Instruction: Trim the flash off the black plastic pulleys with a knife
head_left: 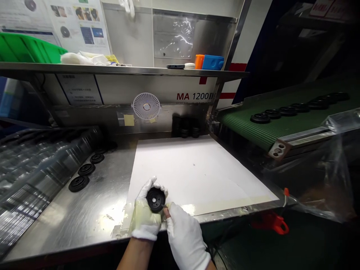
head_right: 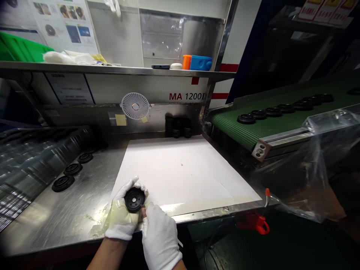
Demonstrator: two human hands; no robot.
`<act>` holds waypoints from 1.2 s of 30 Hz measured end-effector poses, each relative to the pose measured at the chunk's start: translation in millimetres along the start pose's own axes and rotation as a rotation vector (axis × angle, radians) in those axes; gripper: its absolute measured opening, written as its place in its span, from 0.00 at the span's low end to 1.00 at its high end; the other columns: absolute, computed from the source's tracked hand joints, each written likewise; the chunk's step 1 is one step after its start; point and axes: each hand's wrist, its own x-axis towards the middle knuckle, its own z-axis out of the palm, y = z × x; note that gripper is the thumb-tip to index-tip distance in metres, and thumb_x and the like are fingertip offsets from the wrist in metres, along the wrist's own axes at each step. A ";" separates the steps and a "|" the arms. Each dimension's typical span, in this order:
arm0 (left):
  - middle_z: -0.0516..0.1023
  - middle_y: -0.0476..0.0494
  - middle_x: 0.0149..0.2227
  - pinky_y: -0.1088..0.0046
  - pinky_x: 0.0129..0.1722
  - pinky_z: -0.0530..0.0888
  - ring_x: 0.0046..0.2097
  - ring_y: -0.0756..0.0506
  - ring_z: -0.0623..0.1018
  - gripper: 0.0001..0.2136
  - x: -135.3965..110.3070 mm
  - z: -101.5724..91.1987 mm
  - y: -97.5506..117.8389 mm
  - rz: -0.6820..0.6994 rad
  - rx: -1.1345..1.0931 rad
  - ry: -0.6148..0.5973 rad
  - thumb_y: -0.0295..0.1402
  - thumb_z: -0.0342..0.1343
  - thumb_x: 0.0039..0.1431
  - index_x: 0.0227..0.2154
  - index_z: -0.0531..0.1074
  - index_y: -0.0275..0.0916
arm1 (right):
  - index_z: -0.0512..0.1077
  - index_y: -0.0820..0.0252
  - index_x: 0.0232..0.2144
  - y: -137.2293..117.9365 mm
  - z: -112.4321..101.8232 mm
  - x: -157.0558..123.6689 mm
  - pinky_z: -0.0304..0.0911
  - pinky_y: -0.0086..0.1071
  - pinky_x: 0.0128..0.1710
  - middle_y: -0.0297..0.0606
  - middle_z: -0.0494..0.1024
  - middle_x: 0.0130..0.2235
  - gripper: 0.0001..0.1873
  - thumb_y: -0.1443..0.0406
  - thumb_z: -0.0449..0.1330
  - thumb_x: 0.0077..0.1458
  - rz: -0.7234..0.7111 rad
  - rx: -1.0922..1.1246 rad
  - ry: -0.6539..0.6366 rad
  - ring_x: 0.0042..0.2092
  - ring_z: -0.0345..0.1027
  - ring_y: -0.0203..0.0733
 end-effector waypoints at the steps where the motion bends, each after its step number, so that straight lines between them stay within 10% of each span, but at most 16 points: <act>1: 0.69 0.48 0.22 0.75 0.29 0.73 0.26 0.52 0.71 0.04 0.9 0.9 -1.1 0.016 -0.018 0.016 0.24 0.57 0.47 0.29 0.72 0.33 | 0.66 0.54 0.29 -2.9 1.4 -1.2 0.42 0.33 0.24 0.31 0.73 0.24 0.11 0.63 0.46 0.58 -0.008 0.007 0.006 0.23 0.65 0.39; 9: 0.75 0.35 0.34 0.57 0.36 0.74 0.38 0.39 0.75 0.16 -3.5 -7.2 7.4 -0.008 0.082 -0.092 0.26 0.51 0.48 0.41 0.71 0.32 | 0.66 0.55 0.28 -2.8 -3.7 3.8 0.43 0.32 0.25 0.32 0.73 0.25 0.11 0.64 0.46 0.59 -0.023 0.028 0.012 0.25 0.65 0.38; 16: 0.69 0.48 0.23 0.72 0.31 0.74 0.27 0.51 0.71 0.06 0.8 -4.0 -0.1 0.010 -0.003 -0.014 0.23 0.56 0.47 0.31 0.72 0.33 | 0.66 0.55 0.28 -3.2 1.4 -1.7 0.42 0.32 0.24 0.32 0.73 0.23 0.11 0.64 0.46 0.58 -0.015 0.019 0.022 0.23 0.64 0.37; 20: 0.72 0.47 0.26 0.67 0.38 0.74 0.32 0.49 0.74 0.11 1.2 -5.6 -0.6 0.134 -0.002 0.004 0.22 0.54 0.48 0.36 0.72 0.36 | 0.64 0.56 0.26 -9.3 5.1 -4.8 0.41 0.32 0.24 0.32 0.72 0.22 0.11 0.64 0.45 0.58 -0.027 0.040 0.016 0.23 0.63 0.37; 26: 0.74 0.37 0.30 0.59 0.33 0.75 0.34 0.41 0.75 0.14 -5.7 -9.8 8.7 -0.088 0.094 -0.079 0.27 0.50 0.48 0.38 0.72 0.31 | 0.66 0.55 0.28 2.6 -2.2 2.4 0.44 0.32 0.25 0.32 0.73 0.24 0.12 0.63 0.45 0.59 -0.032 0.021 0.041 0.24 0.65 0.38; 36: 0.72 0.49 0.25 0.69 0.39 0.74 0.31 0.50 0.75 0.07 -0.4 -5.5 -5.1 0.138 0.006 0.045 0.24 0.56 0.48 0.32 0.72 0.37 | 0.65 0.54 0.27 -5.6 6.1 -7.2 0.42 0.33 0.24 0.31 0.72 0.23 0.10 0.64 0.46 0.57 -0.016 0.029 0.026 0.23 0.64 0.38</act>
